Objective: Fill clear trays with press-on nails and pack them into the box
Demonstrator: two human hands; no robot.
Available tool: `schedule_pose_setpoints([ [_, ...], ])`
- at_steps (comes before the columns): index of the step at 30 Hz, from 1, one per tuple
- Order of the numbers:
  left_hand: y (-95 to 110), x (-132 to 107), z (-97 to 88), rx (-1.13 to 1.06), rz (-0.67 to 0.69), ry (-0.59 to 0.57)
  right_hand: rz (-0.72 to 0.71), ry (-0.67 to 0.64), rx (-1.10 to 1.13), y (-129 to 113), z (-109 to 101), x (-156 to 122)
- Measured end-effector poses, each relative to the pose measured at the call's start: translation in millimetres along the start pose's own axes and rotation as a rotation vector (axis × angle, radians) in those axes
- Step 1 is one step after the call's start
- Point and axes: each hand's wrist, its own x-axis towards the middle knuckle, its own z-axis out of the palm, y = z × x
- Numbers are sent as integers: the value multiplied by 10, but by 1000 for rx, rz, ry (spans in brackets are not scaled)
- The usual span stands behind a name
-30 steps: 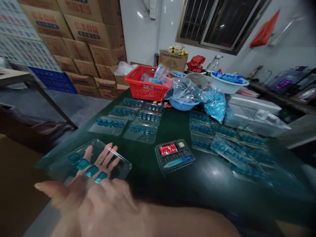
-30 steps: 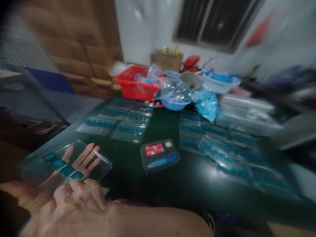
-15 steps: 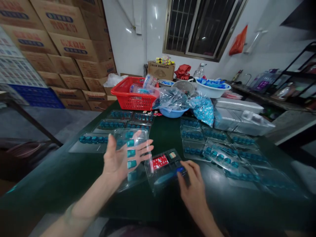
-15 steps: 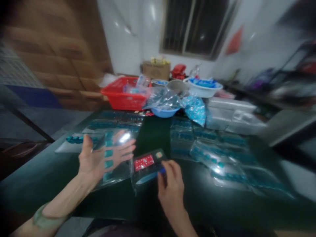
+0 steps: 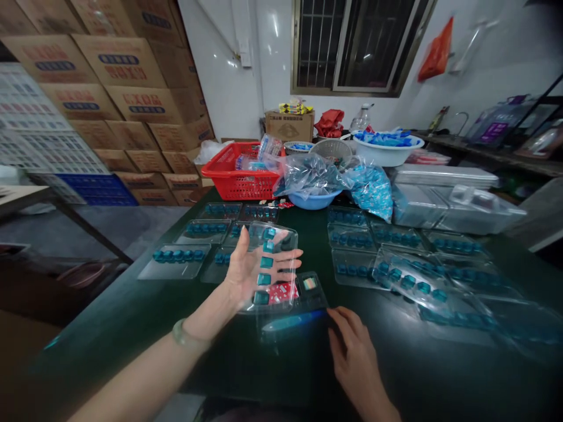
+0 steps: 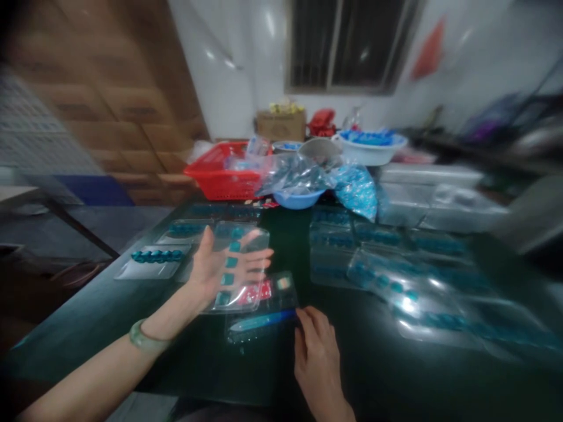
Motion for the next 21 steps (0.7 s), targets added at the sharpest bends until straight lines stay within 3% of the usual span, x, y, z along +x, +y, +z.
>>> schedule_pose_setpoints([
  [4, 79, 28, 49, 233, 27, 4, -5, 18, -1, 21, 9, -1],
  [10, 84, 59, 375, 906, 116, 15, 2, -3, 3, 0, -9, 24],
  [13, -67, 67, 501, 1300, 74, 13, 2, 12, 4, 1, -17, 27],
  [17, -365, 67, 497, 1851, 147, 79, 48, 9, 60, -14, -43, 33],
  [21, -550, 43, 447, 2048, 134, 139, 71, 19, 131, -20, -64, 37],
])
